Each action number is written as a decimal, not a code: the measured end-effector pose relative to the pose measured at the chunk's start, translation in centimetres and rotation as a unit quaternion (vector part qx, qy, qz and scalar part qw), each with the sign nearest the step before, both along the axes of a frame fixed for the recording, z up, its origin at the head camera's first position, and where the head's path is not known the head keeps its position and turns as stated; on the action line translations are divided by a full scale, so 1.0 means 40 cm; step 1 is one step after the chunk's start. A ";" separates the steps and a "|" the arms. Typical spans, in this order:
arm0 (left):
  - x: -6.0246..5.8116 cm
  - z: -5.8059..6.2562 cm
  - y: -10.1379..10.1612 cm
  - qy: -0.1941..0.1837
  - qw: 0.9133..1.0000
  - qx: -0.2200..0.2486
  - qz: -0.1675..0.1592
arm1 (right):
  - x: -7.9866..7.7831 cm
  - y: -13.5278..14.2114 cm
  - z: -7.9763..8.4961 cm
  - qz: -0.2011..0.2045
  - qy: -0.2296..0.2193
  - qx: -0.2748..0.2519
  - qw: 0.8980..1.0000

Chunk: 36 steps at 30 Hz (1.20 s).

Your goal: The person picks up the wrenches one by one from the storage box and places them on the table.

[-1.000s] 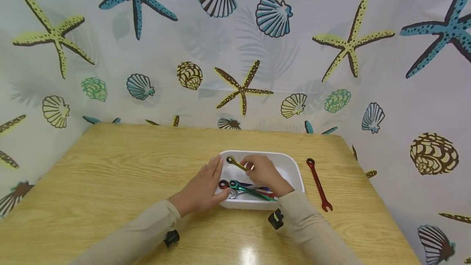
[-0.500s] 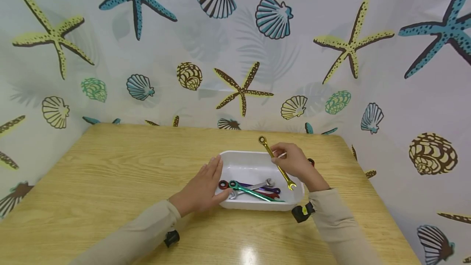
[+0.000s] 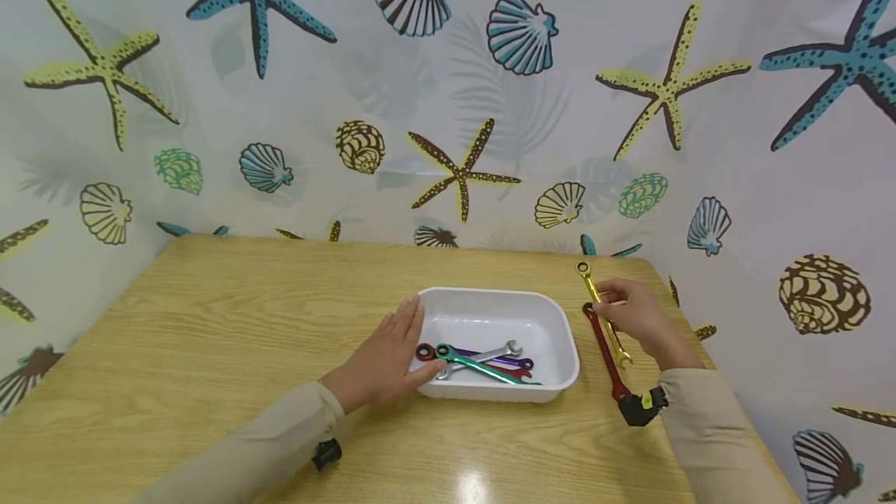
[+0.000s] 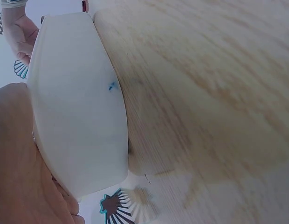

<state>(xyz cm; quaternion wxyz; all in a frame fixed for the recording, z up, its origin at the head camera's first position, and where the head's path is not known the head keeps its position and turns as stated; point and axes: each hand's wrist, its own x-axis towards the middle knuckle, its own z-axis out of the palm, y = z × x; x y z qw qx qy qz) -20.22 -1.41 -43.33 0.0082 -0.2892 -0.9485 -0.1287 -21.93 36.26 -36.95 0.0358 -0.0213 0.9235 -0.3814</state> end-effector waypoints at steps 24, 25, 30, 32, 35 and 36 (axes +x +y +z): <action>-0.001 -0.007 -0.006 -0.001 1.000 -0.011 0.000 | -0.013 0.122 -0.135 -0.055 -0.086 -0.006 0.995; -0.002 -0.008 -0.005 -0.001 1.000 -0.013 0.000 | -0.013 0.123 -0.140 -0.055 -0.081 -0.006 0.995; -0.005 -0.010 -0.002 -0.006 1.000 -0.013 0.001 | -0.015 0.137 -0.167 -0.058 -0.060 0.018 0.996; -0.005 -0.010 -0.001 -0.008 1.000 -0.012 0.000 | -0.016 0.140 -0.174 -0.060 -0.048 0.035 0.996; -0.005 -0.009 -0.001 -0.004 1.000 -0.010 -0.001 | -0.020 0.140 -0.179 -0.059 -0.026 0.062 0.996; -0.005 -0.009 -0.001 -0.002 1.000 -0.011 -0.002 | -0.021 0.139 -0.179 -0.061 -0.021 0.069 0.996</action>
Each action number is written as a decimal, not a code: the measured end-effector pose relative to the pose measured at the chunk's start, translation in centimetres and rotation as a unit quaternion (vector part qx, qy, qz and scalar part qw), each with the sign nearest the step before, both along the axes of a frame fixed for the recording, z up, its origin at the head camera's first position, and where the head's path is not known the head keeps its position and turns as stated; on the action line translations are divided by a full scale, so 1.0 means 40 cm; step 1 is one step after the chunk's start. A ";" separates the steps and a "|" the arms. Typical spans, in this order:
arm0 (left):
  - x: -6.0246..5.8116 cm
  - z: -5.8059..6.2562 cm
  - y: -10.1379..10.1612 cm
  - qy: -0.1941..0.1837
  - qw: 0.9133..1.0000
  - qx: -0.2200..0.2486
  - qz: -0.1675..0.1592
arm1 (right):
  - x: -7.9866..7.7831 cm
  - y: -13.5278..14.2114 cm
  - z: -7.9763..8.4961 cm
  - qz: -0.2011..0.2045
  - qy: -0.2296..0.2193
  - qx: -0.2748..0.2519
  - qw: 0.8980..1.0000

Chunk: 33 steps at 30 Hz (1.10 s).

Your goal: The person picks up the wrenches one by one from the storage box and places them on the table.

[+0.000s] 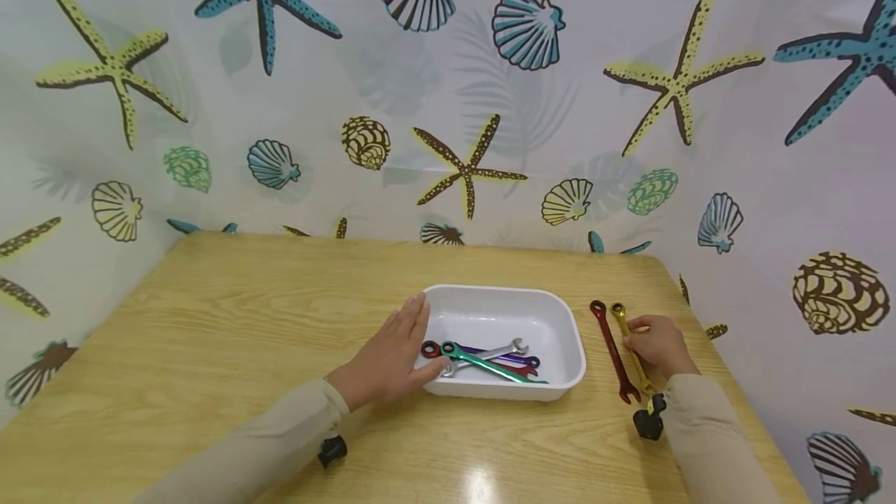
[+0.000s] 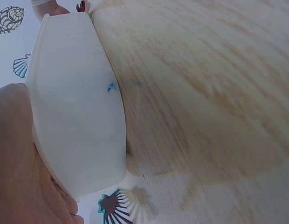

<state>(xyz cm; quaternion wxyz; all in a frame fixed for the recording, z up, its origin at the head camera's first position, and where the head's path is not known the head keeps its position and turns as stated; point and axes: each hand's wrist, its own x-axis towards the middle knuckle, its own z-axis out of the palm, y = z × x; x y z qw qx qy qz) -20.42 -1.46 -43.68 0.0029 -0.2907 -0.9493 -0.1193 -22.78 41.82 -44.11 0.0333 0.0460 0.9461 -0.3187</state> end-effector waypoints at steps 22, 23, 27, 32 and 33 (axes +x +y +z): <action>0.005 0.013 -0.002 0.000 1.000 0.002 0.002 | -0.004 -0.019 0.012 -0.005 0.040 0.158 0.987; 0.006 0.013 -0.003 0.000 1.000 0.002 0.002 | -0.003 -0.020 0.014 -0.005 0.041 0.160 0.986; 0.005 0.009 -0.004 -0.001 1.000 -0.001 0.004 | 0.003 -0.027 0.020 -0.004 0.048 0.163 0.985; 0.004 0.008 -0.001 -0.002 1.000 -0.002 0.006 | 0.008 -0.030 0.023 -0.003 0.049 0.159 0.986; 0.004 0.008 -0.001 -0.002 1.000 -0.003 0.007 | 0.008 -0.030 0.023 -0.003 0.049 0.158 0.986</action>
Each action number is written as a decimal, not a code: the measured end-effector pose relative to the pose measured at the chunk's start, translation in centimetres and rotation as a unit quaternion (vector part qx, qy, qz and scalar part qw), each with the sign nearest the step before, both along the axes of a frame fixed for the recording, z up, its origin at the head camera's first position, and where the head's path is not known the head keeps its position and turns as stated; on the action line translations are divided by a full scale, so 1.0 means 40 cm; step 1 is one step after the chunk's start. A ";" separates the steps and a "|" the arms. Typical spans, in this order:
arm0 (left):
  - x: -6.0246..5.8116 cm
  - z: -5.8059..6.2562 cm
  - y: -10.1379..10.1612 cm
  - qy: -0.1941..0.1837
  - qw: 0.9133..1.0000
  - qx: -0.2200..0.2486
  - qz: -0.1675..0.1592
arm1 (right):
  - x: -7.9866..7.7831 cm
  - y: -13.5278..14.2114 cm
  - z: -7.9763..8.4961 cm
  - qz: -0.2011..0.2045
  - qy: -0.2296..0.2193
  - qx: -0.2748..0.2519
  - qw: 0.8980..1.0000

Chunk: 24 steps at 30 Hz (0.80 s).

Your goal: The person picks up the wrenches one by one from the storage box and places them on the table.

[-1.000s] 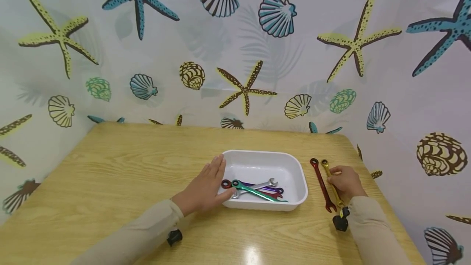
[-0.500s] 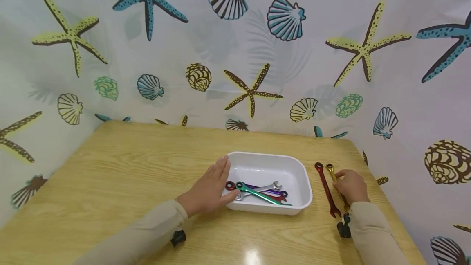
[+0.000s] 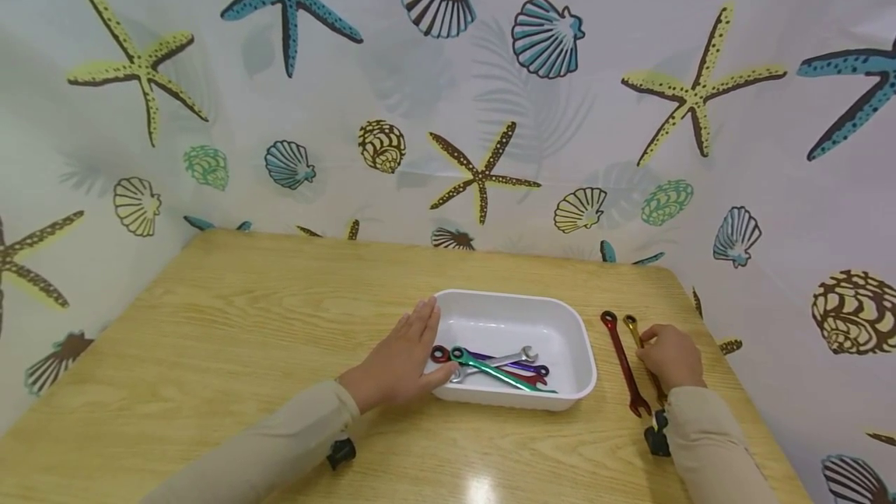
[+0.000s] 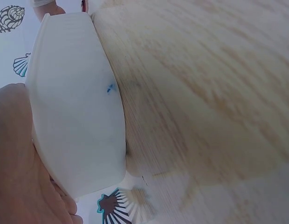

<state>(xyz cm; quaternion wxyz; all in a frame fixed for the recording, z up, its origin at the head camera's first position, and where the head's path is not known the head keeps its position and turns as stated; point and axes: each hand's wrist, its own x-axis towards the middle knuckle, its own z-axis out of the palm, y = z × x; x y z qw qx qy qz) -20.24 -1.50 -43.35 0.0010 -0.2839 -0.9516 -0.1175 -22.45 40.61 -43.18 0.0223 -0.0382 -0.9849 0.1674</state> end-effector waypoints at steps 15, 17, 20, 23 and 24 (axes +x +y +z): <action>0.000 0.000 -0.003 0.008 1.000 0.002 -0.005 | 0.003 0.002 -0.001 -0.004 -0.010 0.000 1.000; 0.000 0.000 -0.002 0.009 1.000 0.002 -0.006 | 0.004 -0.001 0.005 -0.010 -0.016 -0.002 1.000; 0.000 -0.001 -0.002 0.010 1.000 0.002 -0.008 | 0.005 -0.004 0.015 -0.019 -0.028 -0.008 0.999; -0.001 -0.005 -0.002 0.013 1.000 0.003 -0.009 | 0.006 -0.006 0.026 -0.020 -0.040 -0.018 0.999; -0.001 -0.006 -0.002 0.014 1.000 0.004 -0.009 | 0.006 -0.006 0.030 -0.015 -0.044 -0.021 0.999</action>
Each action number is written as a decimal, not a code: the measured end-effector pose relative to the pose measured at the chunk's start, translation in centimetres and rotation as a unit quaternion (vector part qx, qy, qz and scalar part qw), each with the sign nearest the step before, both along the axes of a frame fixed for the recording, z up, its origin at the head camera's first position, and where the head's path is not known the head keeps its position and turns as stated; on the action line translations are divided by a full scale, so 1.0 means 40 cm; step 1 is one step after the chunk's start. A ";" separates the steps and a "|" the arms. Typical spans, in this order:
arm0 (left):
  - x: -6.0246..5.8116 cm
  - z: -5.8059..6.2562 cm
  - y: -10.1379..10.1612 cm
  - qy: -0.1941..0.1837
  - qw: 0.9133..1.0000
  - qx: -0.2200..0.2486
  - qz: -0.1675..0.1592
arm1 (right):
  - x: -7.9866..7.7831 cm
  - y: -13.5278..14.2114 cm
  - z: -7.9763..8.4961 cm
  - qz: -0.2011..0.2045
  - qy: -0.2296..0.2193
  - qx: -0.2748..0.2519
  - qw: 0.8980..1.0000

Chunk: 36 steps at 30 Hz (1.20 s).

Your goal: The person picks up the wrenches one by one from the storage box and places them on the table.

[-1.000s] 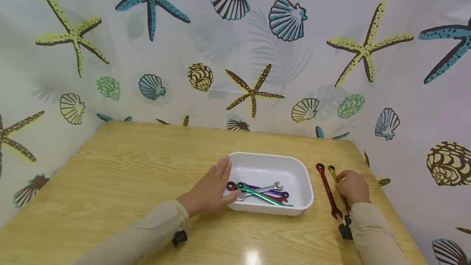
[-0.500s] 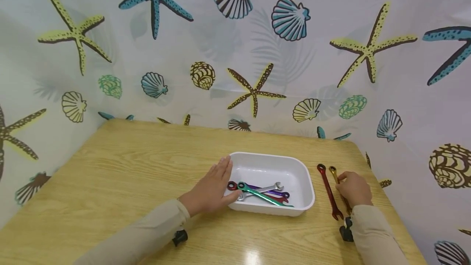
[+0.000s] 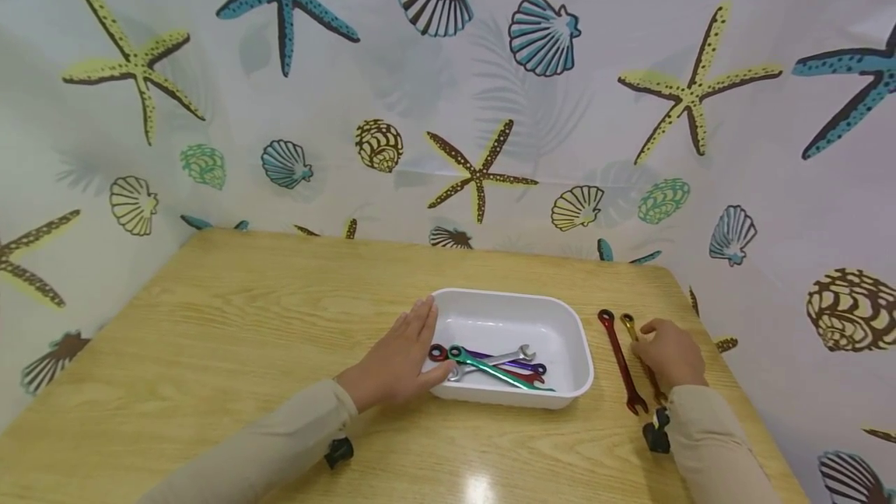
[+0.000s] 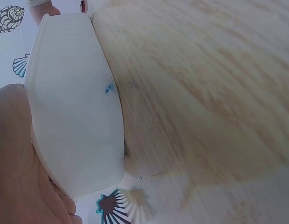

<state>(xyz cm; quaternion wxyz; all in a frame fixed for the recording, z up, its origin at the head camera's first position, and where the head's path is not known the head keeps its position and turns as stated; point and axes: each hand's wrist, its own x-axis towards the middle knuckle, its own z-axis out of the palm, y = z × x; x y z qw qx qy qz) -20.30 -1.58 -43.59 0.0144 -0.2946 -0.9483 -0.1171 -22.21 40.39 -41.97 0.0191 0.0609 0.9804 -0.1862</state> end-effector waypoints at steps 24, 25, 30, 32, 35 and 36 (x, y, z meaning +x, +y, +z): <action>0.002 -0.001 -0.002 0.003 1.000 0.008 -0.001 | 0.069 -0.262 0.187 0.141 0.072 -0.080 0.984; 0.001 -0.002 -0.002 0.003 1.000 0.008 -0.001 | 0.070 -0.279 0.185 0.148 0.070 -0.085 0.983; 0.000 -0.005 -0.001 0.002 1.000 0.009 -0.001 | 0.073 -0.345 0.160 0.192 0.063 -0.105 0.974; 0.000 -0.006 -0.001 0.001 1.000 0.008 0.000 | 0.072 -0.366 0.147 0.211 0.068 -0.109 0.969; -0.003 -0.008 0.000 -0.002 1.000 0.008 0.003 | 0.064 -0.394 0.117 0.235 0.077 -0.123 0.961; -0.003 -0.008 0.001 -0.004 1.000 0.008 0.005 | 0.061 -0.403 0.106 0.238 0.077 -0.126 0.960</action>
